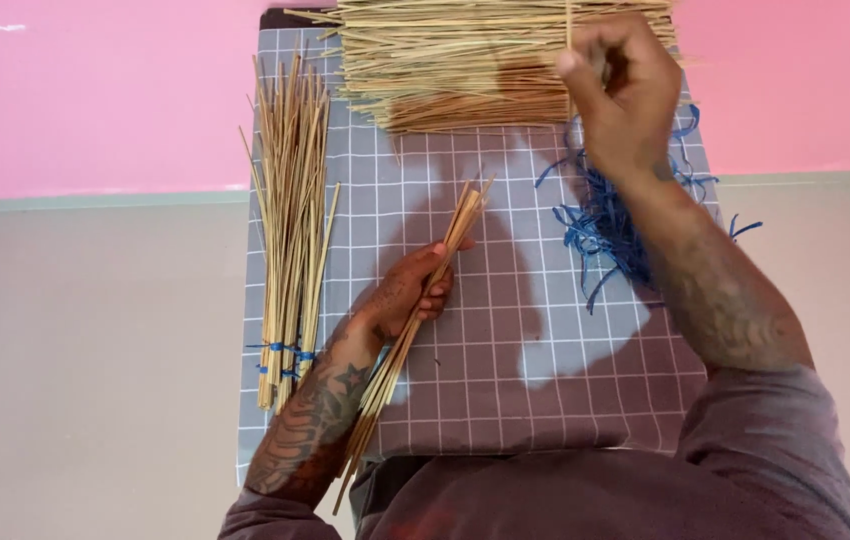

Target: Organizing and bundling thin wooden sticks using blue plastic ties.

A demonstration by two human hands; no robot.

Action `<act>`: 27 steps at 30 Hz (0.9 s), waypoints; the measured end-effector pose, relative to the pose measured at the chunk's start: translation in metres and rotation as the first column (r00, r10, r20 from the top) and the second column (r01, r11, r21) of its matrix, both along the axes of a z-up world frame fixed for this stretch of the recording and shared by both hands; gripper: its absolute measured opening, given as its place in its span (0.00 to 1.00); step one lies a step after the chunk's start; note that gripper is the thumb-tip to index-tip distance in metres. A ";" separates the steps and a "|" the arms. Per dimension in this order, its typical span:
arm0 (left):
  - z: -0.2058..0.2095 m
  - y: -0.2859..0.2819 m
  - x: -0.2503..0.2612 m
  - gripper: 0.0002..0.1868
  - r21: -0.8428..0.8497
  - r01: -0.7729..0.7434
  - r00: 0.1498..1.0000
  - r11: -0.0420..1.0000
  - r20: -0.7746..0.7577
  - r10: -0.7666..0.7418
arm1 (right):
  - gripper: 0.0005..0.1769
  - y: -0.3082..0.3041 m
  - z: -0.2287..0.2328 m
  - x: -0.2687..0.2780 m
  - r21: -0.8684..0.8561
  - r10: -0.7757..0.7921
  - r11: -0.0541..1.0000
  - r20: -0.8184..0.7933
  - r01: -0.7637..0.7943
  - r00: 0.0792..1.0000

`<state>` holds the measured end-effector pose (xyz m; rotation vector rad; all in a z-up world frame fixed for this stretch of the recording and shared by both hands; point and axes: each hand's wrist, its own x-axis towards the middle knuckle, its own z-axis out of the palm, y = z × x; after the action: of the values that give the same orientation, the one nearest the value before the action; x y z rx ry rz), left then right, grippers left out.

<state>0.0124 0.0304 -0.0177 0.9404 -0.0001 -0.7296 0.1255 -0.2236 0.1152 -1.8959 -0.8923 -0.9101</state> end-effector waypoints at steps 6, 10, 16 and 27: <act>-0.003 -0.002 0.001 0.24 -0.046 0.010 1.000 0.999 -0.028 -0.012 | 0.06 0.015 -0.026 -0.062 0.708 0.642 0.702 -0.576 -0.084 0.506; -0.009 -0.005 0.001 0.24 0.078 -0.057 0.998 0.995 -0.015 0.058 | 0.10 0.026 -0.075 -0.078 0.687 0.585 0.726 -0.639 0.028 0.500; 0.004 -0.007 -0.003 0.20 0.105 -0.107 0.994 0.989 0.004 0.107 | 0.10 0.023 -0.090 -0.069 0.662 0.538 0.749 -0.631 0.025 0.559; -0.024 -0.005 0.001 0.15 0.186 -0.140 0.990 0.973 0.047 0.133 | 0.10 0.012 -0.088 -0.060 0.571 0.407 0.821 -0.611 0.021 0.679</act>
<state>0.0131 0.0258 -0.0416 1.1225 0.1043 -0.5927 0.0651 -0.2117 0.0274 -1.4067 -0.2899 -0.1718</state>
